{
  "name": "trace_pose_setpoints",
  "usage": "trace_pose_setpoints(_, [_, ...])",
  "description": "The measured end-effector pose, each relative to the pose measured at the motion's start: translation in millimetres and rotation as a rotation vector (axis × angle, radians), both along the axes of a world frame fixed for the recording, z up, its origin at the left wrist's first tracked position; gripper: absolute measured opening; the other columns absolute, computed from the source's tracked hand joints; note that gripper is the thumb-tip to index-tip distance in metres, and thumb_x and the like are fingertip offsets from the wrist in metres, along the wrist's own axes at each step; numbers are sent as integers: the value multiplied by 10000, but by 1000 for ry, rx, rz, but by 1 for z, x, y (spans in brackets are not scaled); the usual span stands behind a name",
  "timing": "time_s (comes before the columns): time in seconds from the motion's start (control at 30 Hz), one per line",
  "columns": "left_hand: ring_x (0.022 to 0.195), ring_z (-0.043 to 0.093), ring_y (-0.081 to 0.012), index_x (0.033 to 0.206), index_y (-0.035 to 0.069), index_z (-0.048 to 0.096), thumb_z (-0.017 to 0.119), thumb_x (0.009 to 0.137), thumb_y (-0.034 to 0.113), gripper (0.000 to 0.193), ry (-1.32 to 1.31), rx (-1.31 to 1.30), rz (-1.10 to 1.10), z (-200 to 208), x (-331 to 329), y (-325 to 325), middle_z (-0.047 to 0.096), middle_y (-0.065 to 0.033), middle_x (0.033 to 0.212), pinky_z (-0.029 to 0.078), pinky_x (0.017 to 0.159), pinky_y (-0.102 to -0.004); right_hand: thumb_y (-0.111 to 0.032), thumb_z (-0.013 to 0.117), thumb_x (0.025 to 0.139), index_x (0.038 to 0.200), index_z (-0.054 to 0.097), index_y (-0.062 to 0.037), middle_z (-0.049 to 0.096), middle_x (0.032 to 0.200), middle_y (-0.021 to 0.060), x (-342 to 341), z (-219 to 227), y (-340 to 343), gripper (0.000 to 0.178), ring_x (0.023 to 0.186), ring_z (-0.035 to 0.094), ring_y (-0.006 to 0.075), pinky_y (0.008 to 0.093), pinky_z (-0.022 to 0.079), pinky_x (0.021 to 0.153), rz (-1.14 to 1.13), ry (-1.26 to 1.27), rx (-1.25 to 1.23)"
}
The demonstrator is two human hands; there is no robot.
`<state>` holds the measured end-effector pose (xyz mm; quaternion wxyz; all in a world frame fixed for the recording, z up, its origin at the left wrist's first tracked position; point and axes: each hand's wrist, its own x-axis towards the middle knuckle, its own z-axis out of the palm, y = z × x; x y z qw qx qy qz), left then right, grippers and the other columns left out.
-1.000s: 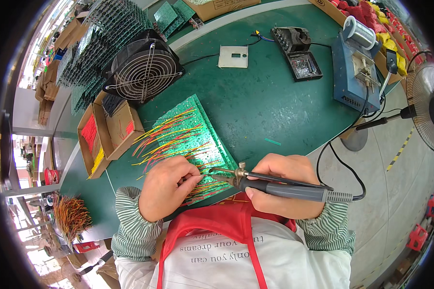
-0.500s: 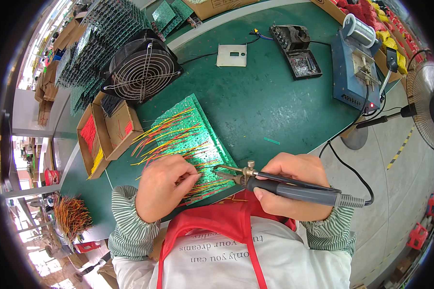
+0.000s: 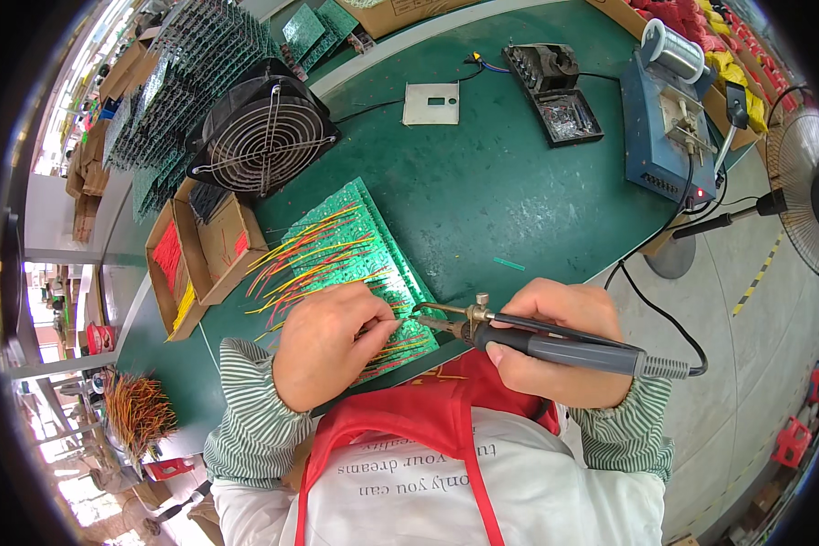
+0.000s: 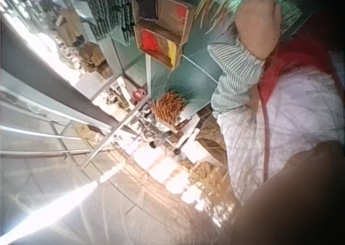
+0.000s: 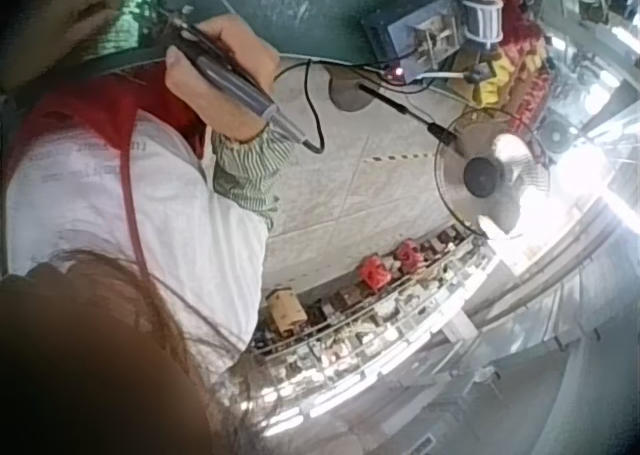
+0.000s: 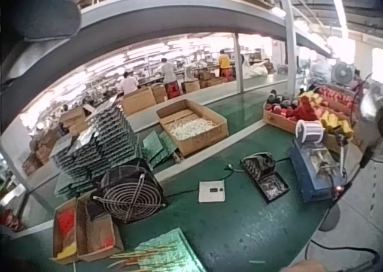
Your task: The person solders multiple thin wires onto a circuit board using a soldering iron and solder wire.
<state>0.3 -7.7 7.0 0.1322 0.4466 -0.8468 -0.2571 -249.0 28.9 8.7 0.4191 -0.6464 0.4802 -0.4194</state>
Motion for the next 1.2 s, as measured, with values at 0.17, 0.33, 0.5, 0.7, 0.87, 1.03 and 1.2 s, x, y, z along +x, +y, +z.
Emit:
trace_pose_setpoints(0.17, [681, 582, -278, 747, 38, 621, 643, 767, 133, 100, -20, 10, 4, -1, 0, -1, 578, -89, 715, 457, 605, -377, -49, 700, 648, 734, 572, -28, 570, 567, 24, 2, 2, -4, 156, 463, 522, 79, 225, 389, 437, 37, 14, -15])
trace_pose_setpoints(0.33, [669, 580, -270, 743, 42, 621, 646, 768, 138, 102, -21, 35, 4, 2, -1, -2, 577, -82, 712, 452, 594, -370, -51, 705, 646, 740, 573, -29, 570, 569, 24, -3, 5, -2, 163, 466, 526, 79, 224, 388, 437, 25, 46, -42])
trace_pose_setpoints(0.5, [664, 585, -253, 749, 43, 623, 653, 771, 146, 110, -48, 87, 4, 1, 1, -4, 580, -74, 715, 452, 584, -356, -63, 708, 651, 752, 576, -28, 580, 590, 23, -6, 8, -2, 170, 476, 530, 71, 213, 399, 453, 18, 41, -48])
trace_pose_setpoints(0.7, [651, 591, -231, 796, 38, 629, 669, 758, 119, 97, -37, 10, 20, 14, 18, -8, 579, -79, 736, 461, 577, -333, -84, 712, 676, 767, 581, -21, 590, 608, 17, -8, 8, -2, 172, 496, 537, 63, 209, 408, 469, -14, 29, -22])
trace_pose_setpoints(0.87, [753, 575, -220, 943, 20, 629, 681, 756, 109, 213, -241, -470, 212, 21, 64, -63, 582, -116, 886, 466, 640, -298, -91, 704, 697, 793, 588, -10, 594, 640, 14, -12, 1, -3, 171, 534, 522, 52, 202, 403, 495, -66, -15, 4])
trace_pose_setpoints(1.03, [747, 532, -107, 922, 2, 620, 670, 822, 141, 178, -41, 86, 126, -7, 97, -90, 557, -51, 943, 432, 613, -235, -90, 700, 702, 803, 589, -3, 585, 647, 9, -11, 1, -4, 173, 548, 499, 43, 197, 389, 502, -117, -83, 30])
trace_pose_setpoints(1.2, [815, 558, -91, 864, -5, 615, 655, 827, 79, 101, 112, 306, 210, 1, 105, -86, 586, -48, 926, 465, 676, -229, -78, 693, 701, 811, 589, 5, 588, 650, 10, -13, 5, -4, 172, 556, 506, 44, 199, 394, 512, -152, -115, 79])
